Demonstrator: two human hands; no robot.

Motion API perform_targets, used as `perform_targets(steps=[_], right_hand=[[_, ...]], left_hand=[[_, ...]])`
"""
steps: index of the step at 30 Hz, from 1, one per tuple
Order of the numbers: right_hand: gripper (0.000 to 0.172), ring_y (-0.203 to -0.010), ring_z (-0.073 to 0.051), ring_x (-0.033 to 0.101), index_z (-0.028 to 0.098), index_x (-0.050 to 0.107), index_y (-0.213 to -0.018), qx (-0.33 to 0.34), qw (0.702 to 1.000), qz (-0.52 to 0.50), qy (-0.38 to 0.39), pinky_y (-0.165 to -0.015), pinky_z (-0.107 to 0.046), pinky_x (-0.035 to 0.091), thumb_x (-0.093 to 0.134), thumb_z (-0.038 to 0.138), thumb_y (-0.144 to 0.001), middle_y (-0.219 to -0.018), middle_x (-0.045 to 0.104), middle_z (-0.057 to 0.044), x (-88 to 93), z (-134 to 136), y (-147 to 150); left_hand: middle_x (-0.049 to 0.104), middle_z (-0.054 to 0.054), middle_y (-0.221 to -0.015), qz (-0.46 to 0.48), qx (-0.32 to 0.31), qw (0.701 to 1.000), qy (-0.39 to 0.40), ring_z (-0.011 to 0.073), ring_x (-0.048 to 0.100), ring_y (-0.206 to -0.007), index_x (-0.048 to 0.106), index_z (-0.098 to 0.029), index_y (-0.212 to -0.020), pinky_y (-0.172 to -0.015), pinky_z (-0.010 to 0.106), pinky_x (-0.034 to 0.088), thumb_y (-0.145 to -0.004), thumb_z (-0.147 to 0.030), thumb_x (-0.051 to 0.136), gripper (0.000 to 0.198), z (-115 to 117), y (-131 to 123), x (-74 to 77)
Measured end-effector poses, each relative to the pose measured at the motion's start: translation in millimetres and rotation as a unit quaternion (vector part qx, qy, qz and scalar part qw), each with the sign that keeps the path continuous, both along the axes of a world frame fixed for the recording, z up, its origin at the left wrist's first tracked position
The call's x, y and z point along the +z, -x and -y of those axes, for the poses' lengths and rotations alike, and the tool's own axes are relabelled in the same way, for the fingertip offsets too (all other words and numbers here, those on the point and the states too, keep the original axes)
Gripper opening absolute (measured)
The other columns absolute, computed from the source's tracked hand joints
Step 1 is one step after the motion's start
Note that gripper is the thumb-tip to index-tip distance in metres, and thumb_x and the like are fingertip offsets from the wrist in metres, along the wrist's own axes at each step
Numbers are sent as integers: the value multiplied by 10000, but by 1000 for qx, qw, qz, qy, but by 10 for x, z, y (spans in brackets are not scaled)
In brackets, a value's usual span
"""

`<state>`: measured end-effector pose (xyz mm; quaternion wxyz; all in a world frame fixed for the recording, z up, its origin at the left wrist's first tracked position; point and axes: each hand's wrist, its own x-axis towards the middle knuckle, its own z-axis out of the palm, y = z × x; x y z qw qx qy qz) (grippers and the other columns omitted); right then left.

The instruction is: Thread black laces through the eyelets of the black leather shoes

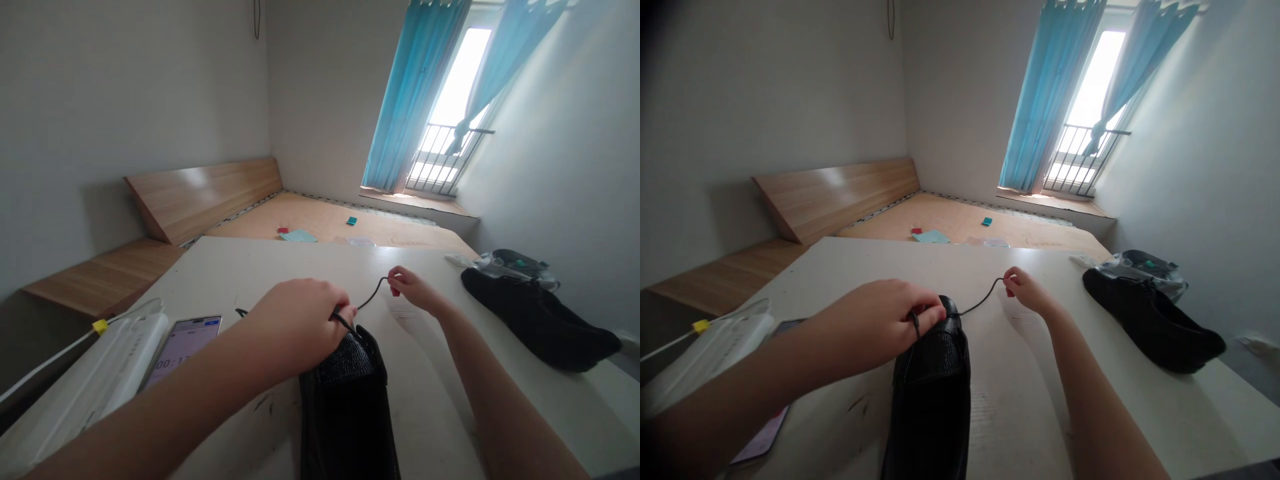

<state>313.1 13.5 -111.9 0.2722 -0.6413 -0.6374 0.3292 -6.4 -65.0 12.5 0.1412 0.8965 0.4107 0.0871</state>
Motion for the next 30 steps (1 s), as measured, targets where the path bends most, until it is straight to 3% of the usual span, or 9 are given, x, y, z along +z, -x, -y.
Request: perform_targets(steps=[3,6,9,11,13,15,18,22,30], right_hand=[[344,-856,-176,633,146,564,-1153,-3,992,-122,-43,-762,-365,533,520,409,-936,-1034,638,-74,81,20,93],[368,-1013,-209,639,186,577,-1172,43,974,-219,-28,-843,-359,520,504,433,-908,-1169,646,-106,222,92,218],[400,-1179,-232,574,229,572,-1230,101,960,-259,15,-923,-379,495,478,418,-891,-1356,557,-86,357,186,396],[395,-1181,-226,574,226,579,-1230,121,959,-252,35,-925,-376,490,489,419,-897,-1358,559,-82,413,239,515],[353,-1055,-207,640,190,636,-1128,131,965,-221,53,-839,-332,509,535,434,-893,-1193,670,-97,434,272,602],[313,-811,-168,679,150,686,-962,152,970,-171,85,-680,-269,497,593,434,-871,-890,748,-87,435,290,639],[260,-543,-111,598,132,709,-810,204,960,-101,164,-515,-214,404,668,389,-819,-592,690,-31,450,318,621],[221,-426,-73,512,139,682,-753,257,932,-79,244,-455,-194,358,727,355,-752,-487,578,44,529,388,614],[254,-401,-60,470,155,544,-681,304,901,-129,280,-437,-182,387,674,342,-793,-462,512,73,540,476,842]], left_hand=[[716,24,-885,1,-23,1000,14,204,628,-775,724,-254,-869,-619,298,401,-853,-275,468,257,-21,-80,-162],[704,10,-971,7,-28,999,20,198,638,-821,738,-283,-907,-672,292,445,-824,-321,537,220,-57,-101,-263],[691,24,-972,13,-17,1000,14,213,635,-835,744,-274,-903,-683,309,460,-818,-384,566,226,-62,-119,-303],[689,35,-966,15,-14,1000,11,221,634,-840,745,-261,-906,-694,321,464,-833,-394,546,250,-56,-130,-316],[690,39,-962,16,-14,1000,12,223,636,-839,740,-253,-912,-698,322,467,-839,-396,530,264,-57,-138,-330],[693,37,-954,13,-15,1000,16,224,640,-834,732,-245,-906,-687,317,469,-818,-364,540,243,-66,-146,-347],[690,35,-949,7,-19,999,25,226,647,-831,723,-241,-893,-672,315,477,-767,-279,549,219,-81,-162,-373],[680,31,-978,7,-26,999,30,229,648,-871,711,-255,-942,-711,321,492,-734,-225,534,275,-77,-178,-397],[672,29,-954,7,-32,999,27,236,647,-857,712,-274,-959,-704,331,497,-720,-240,541,296,-69,-174,-419]])
